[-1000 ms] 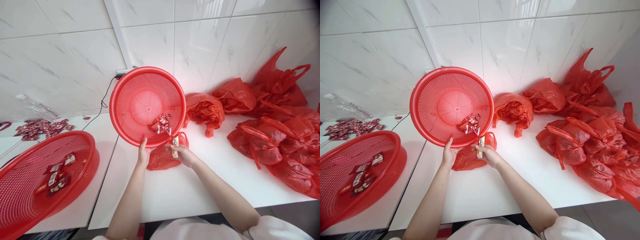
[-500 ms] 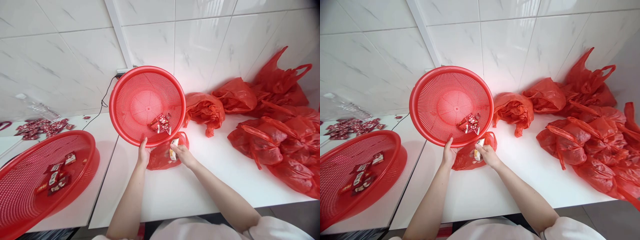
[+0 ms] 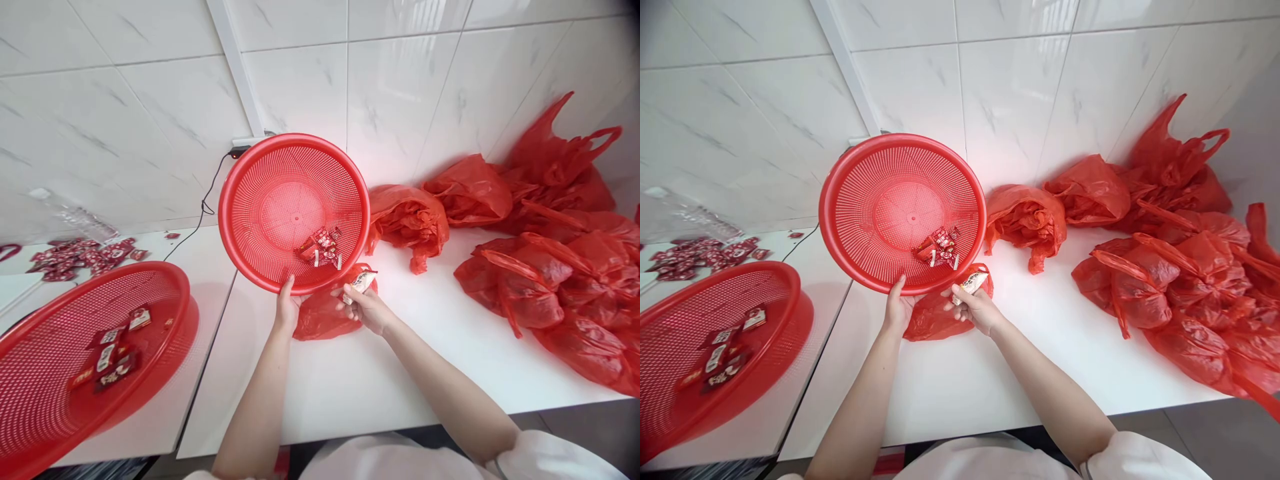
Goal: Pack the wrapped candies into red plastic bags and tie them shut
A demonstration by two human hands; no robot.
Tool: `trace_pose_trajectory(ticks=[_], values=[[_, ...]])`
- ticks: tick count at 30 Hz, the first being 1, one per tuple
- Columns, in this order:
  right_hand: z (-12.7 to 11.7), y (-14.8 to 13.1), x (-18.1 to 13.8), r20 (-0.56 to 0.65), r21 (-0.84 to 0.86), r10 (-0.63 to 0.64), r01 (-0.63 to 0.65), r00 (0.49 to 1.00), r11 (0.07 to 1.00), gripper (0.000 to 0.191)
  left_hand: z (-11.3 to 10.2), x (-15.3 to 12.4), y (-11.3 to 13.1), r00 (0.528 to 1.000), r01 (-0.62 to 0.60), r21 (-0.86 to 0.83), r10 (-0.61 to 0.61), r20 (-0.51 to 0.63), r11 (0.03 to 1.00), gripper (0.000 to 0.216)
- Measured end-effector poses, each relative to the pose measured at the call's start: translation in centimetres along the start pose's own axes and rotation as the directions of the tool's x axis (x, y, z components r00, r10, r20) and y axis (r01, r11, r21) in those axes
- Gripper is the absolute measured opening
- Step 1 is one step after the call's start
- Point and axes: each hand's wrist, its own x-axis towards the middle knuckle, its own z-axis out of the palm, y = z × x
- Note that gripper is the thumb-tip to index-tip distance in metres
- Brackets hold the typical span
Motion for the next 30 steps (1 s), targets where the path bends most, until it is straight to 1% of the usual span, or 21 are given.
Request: trace_pose_trajectory(ticks=[7,14,19,22,24,26,28,30], values=[[0.7,-0.31,-0.41,-0.024,-0.161,-0.156,0.15,0.987,0.976,0.056,0.16,0.01,-0.02,1.0,0.019,0.008,-0.019,0.008,1.0,0.033],[0.77,0.2,-0.49,-0.034,-0.235,-0.221,0.207,0.975,0.95,0.053,0.09,0.07,-0.04,1.0,-0.01,0.032,0.01,0.004,0.999,0.035],[0.95,0.39,-0.71,-0.032,-0.277,-0.241,0.223,0.97,0.935,0.053,0.16,0.05,-0.02,1.0,-0.014,0.027,0.013,0.008,1.0,0.033],[0.98,0.11,-0.91,-0.039,-0.282,-0.254,0.233,0.966,0.931,0.057,0.24,0.05,-0.04,1.0,-0.013,0.02,0.013,-0.008,1.0,0.03],[0.89,-0.01,-0.99,-0.05,-0.32,-0.236,0.209,0.97,0.924,0.061,0.24,0.07,-0.06,1.0,-0.012,0.018,0.012,-0.014,1.0,0.03],[0.78,0.02,-0.96,-0.105,-0.392,-0.216,0.16,0.971,0.906,0.065,0.2,0.11,-0.07,1.0,-0.014,0.015,0.014,-0.015,1.0,0.031],[0.71,0.17,-0.81,-0.174,-0.44,-0.224,0.128,0.959,0.889,0.065,0.15,0.11,-0.05,1.0,-0.015,0.016,0.015,-0.017,1.0,0.032],[0.66,0.29,-0.56,-0.188,-0.415,-0.225,0.131,0.956,0.9,0.061,0.16,0.07,0.0,1.0,-0.009,0.025,0.009,-0.021,1.0,0.032]])
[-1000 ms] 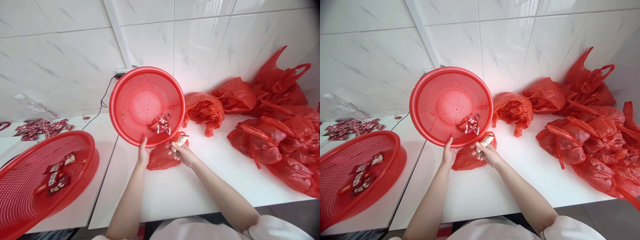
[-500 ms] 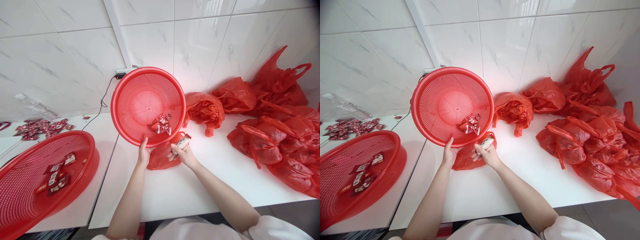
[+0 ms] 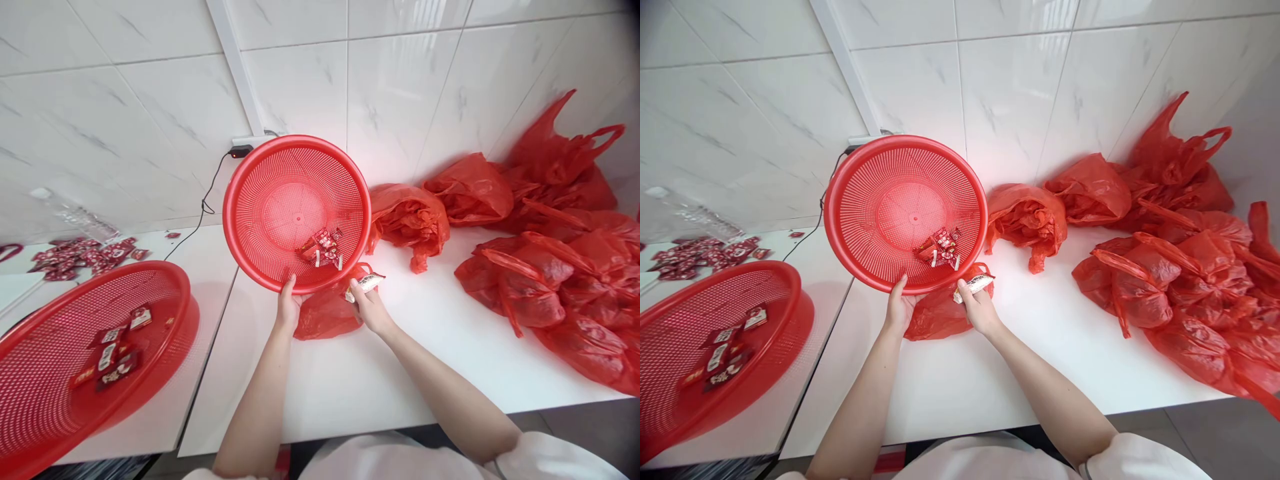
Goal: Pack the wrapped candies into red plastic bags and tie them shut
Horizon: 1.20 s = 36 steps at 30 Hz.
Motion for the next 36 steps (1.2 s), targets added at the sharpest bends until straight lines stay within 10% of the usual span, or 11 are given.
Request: trace_pose_trajectory(ticks=[7,16,36], values=[[0.0,0.1,0.8,0.063,0.202,-0.003,-0.01,0.998,0.979,0.052,0.3,-0.2,0.2,1.0,0.021,0.018,-0.021,-0.002,1.0,0.031],[-0.3,0.9,0.8,0.034,0.088,-0.191,0.188,0.981,0.978,0.044,0.1,0.0,0.0,1.0,0.013,0.01,-0.013,-0.021,1.0,0.03],[0.0,0.7,0.0,0.112,-0.102,-0.117,0.128,0.987,0.986,0.065,-0.2,0.3,-0.3,1.0,0.007,0.021,-0.008,0.006,1.0,0.031]])
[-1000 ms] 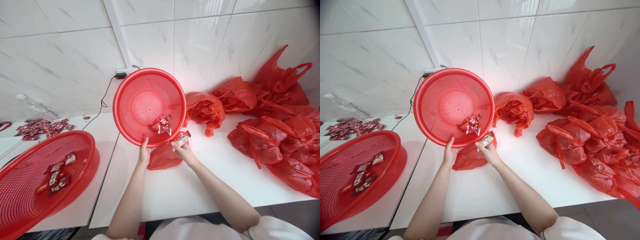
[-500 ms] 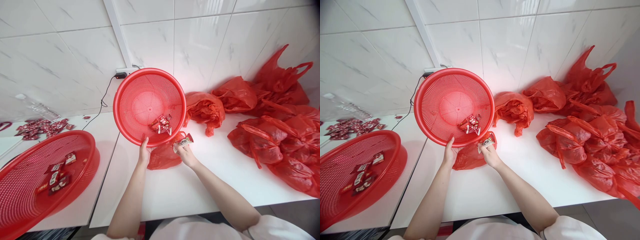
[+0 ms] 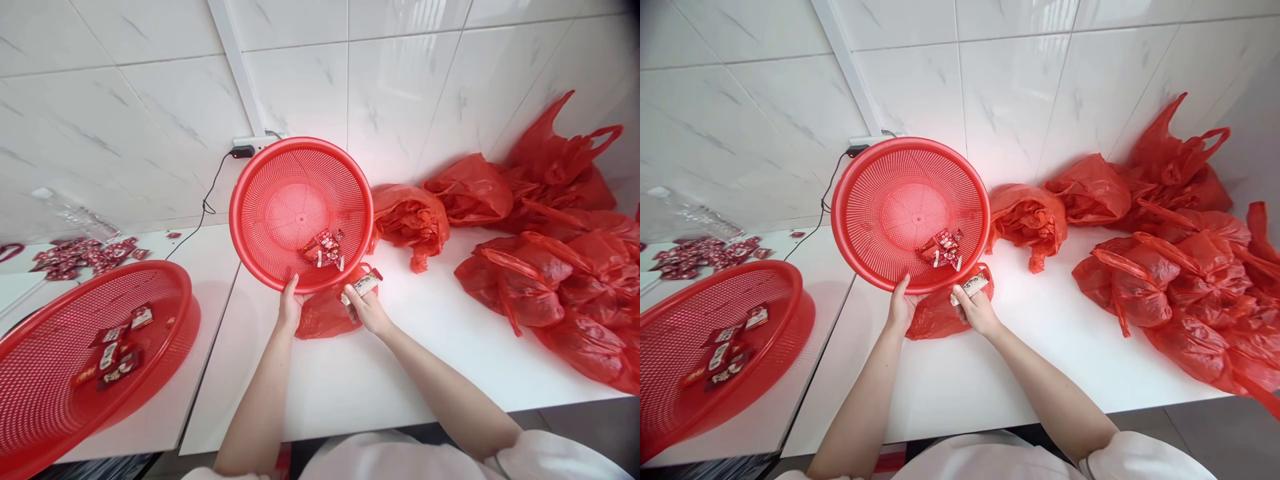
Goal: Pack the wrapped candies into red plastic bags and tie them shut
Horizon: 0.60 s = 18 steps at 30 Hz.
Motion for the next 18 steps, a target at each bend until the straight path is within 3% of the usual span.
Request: trace_pose_trajectory(ticks=[7,13,16,18], values=[[0.0,0.0,-0.3,-0.083,0.025,-0.042,0.044,0.996,0.999,0.074,0.0,0.0,0.0,1.0,-0.007,-0.005,0.006,-0.022,1.0,0.033],[0.0,1.6,-0.2,-0.098,0.012,-0.027,0.029,0.995,1.0,0.066,0.2,-0.2,0.1,1.0,0.012,-0.031,-0.012,-0.008,0.999,0.033],[0.0,1.5,-0.1,-0.053,-0.002,-0.033,0.033,0.998,0.999,0.059,0.1,-0.3,0.1,1.0,0.013,-0.018,-0.013,0.007,1.0,0.032],[0.1,0.7,0.0,0.009,0.08,0.002,-0.002,1.0,0.997,0.05,0.0,-0.2,0.0,1.0,0.013,-0.006,-0.013,0.016,1.0,0.033]])
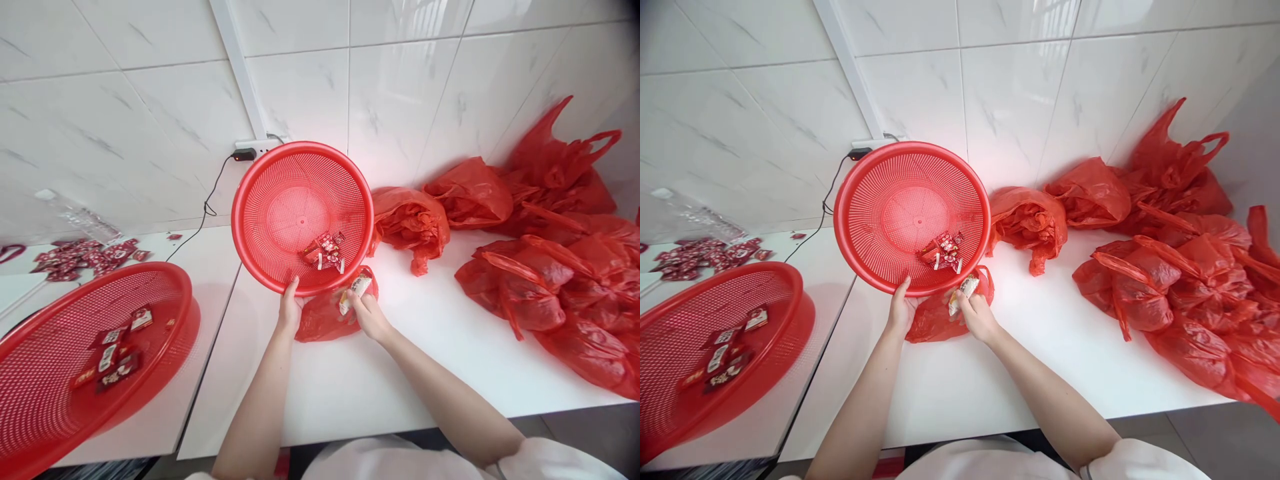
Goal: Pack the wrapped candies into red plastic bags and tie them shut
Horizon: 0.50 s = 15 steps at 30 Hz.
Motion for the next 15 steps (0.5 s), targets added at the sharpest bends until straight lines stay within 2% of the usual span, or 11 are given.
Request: trace_pose_trajectory(ticks=[2,7,10,15], values=[[0.2,-0.9,0.1,0.043,0.129,0.048,-0.054,0.998,0.99,0.042,-0.1,0.1,-0.1,1.0,0.003,0.006,-0.003,0.005,1.0,0.034],[0.2,-1.7,0.6,0.066,0.312,0.096,-0.112,0.993,0.943,0.045,-0.2,0.1,-0.1,1.0,0.008,0.001,-0.008,0.013,1.0,0.035],[0.0,-1.2,0.7,0.06,0.303,0.1,-0.114,0.993,0.946,0.052,0.0,0.0,-0.1,1.0,0.008,-0.008,-0.008,-0.01,1.0,0.035],[-0.2,-1.2,0.5,0.071,0.136,0.067,-0.076,0.995,0.988,0.062,-0.1,0.1,-0.2,1.0,0.027,-0.015,-0.027,-0.015,1.0,0.036]])
